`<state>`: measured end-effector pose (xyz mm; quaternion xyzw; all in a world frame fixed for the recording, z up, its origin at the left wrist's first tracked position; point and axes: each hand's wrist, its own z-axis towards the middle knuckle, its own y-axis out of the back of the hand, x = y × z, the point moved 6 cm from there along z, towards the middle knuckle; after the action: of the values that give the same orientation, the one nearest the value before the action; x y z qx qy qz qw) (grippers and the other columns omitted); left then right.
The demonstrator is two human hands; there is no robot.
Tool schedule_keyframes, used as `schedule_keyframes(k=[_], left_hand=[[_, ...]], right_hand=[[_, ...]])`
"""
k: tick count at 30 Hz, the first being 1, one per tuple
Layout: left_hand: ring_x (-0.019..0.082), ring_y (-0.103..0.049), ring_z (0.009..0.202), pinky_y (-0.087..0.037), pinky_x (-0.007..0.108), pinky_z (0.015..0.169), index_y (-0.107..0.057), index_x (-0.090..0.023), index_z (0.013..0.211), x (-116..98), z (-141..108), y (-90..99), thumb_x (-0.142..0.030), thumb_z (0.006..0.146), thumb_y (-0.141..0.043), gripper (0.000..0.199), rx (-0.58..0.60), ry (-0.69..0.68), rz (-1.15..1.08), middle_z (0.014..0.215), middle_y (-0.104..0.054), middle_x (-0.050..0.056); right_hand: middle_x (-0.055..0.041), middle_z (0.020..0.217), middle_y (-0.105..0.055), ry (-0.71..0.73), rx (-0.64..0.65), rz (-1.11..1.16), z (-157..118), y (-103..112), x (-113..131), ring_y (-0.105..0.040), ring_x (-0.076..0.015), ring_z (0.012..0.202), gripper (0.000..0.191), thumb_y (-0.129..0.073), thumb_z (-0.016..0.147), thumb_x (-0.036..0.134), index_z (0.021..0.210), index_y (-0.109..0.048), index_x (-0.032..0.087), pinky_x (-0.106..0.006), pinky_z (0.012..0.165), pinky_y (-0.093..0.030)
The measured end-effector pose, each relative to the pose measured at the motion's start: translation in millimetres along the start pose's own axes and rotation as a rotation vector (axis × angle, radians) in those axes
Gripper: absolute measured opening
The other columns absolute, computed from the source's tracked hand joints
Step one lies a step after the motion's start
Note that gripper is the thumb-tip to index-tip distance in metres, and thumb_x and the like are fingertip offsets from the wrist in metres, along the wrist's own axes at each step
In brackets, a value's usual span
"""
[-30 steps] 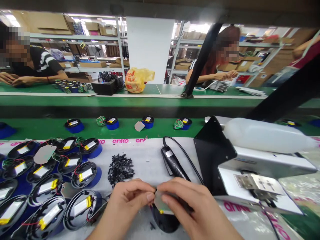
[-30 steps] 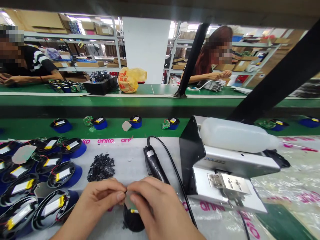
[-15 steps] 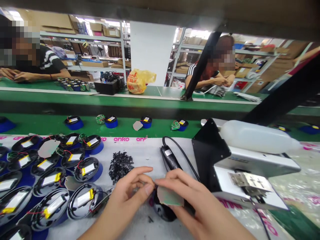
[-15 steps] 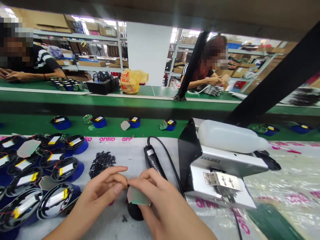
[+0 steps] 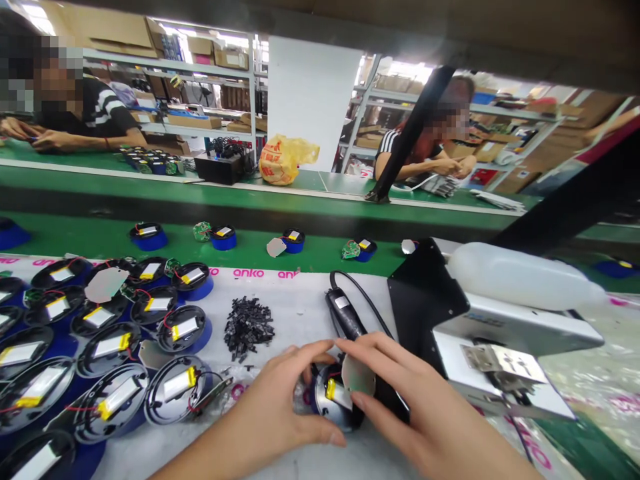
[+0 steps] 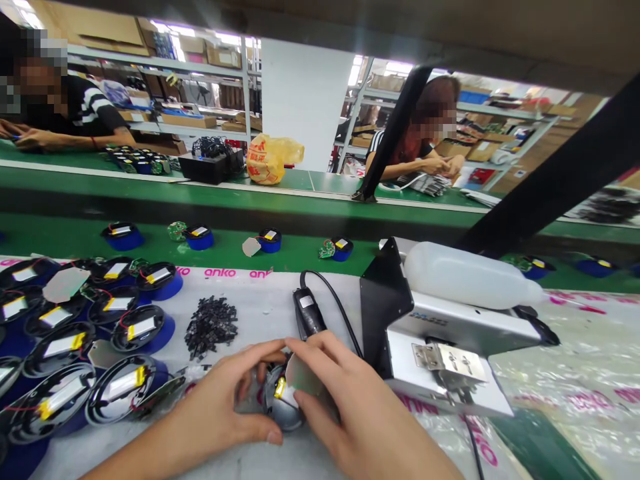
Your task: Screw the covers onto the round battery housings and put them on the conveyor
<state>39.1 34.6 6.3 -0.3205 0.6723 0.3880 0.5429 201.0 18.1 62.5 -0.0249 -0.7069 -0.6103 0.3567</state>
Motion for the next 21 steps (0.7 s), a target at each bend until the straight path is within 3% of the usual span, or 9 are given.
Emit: schedule_keyframes(k=[4, 7, 10, 12, 14, 17, 21], left_hand=[[0.009, -0.058, 0.057, -0.047, 0.021, 0.051, -0.062, -0.032, 0.132, 2.4, 0.4, -8.3, -0.020, 0.065, -0.088, 0.073, 0.071, 0.139, -0.215, 0.121, -0.069, 0.005], [0.007, -0.062, 0.048, -0.046, 0.018, 0.039, -0.064, -0.027, 0.125, 3.6, -1.5, -17.0, -0.015, 0.071, -0.078, 0.057, 0.147, 0.202, -0.407, 0.122, -0.065, 0.008], [0.010, -0.068, 0.055, -0.056, 0.021, 0.048, -0.066, -0.022, 0.115, 4.8, -1.0, -20.6, -0.013, 0.069, -0.079, 0.049, 0.162, 0.176, -0.499, 0.107, -0.068, 0.005], [0.013, -0.069, 0.058, -0.057, 0.021, 0.051, -0.060, -0.022, 0.123, 10.4, -1.3, -22.7, -0.011, 0.070, -0.076, 0.057, 0.174, 0.223, -0.537, 0.081, -0.071, 0.000], [0.014, -0.070, 0.059, -0.057, 0.022, 0.053, -0.055, -0.022, 0.128, 15.0, -2.1, -24.0, -0.010, 0.071, -0.075, 0.062, 0.199, 0.268, -0.582, 0.068, -0.070, -0.003], [0.013, -0.071, 0.059, -0.058, 0.021, 0.057, -0.057, -0.021, 0.123, 16.3, -1.9, -22.4, -0.014, 0.070, -0.080, 0.058, 0.230, 0.289, -0.623, 0.068, -0.072, -0.003], [0.013, -0.073, 0.056, -0.058, 0.021, 0.056, -0.059, -0.020, 0.121, 14.8, 2.4, -20.4, -0.039, 0.081, -0.076, 0.047, 0.205, 0.322, -0.587, 0.074, -0.075, 0.001]], right_hand=[[-0.0072, 0.129, -0.062, 0.026, -0.042, -0.027, -0.5, 7.1, 5.6, -0.064, -0.0194, 0.115, 0.047, -0.056, 0.094, 0.022, 0.140, -0.051, 0.029, -0.032, 0.099, -0.054], [-0.0066, 0.126, -0.065, 0.110, -0.056, -0.018, -3.4, 8.8, 13.7, -0.064, -0.0192, 0.115, 0.050, -0.062, 0.086, 0.018, 0.134, -0.054, 0.028, -0.031, 0.100, -0.053], [-0.0041, 0.122, -0.067, 0.120, -0.068, 0.004, -7.4, 9.9, 12.4, -0.066, -0.0193, 0.111, 0.048, -0.066, 0.080, 0.016, 0.125, -0.058, 0.030, -0.030, 0.098, -0.054], [-0.0024, 0.118, -0.068, 0.070, -0.059, 0.030, -9.6, 8.7, 5.1, -0.067, -0.0190, 0.106, 0.046, -0.067, 0.080, 0.018, 0.122, -0.059, 0.032, -0.030, 0.093, -0.056], [-0.0013, 0.114, -0.069, 0.035, -0.028, 0.073, -11.5, 4.9, -2.2, -0.068, -0.0192, 0.103, 0.045, -0.069, 0.079, 0.020, 0.121, -0.060, 0.033, -0.031, 0.090, -0.057], [-0.0019, 0.114, -0.068, 0.028, 0.022, 0.135, -12.9, -2.6, -7.9, -0.067, -0.0208, 0.105, 0.043, -0.072, 0.080, 0.024, 0.121, -0.062, 0.034, -0.032, 0.091, -0.057], [-0.0038, 0.115, -0.068, 0.015, 0.049, 0.197, -12.8, -8.0, -8.1, -0.067, -0.0213, 0.107, 0.040, -0.071, 0.083, 0.027, 0.122, -0.063, 0.033, -0.032, 0.093, -0.056]])
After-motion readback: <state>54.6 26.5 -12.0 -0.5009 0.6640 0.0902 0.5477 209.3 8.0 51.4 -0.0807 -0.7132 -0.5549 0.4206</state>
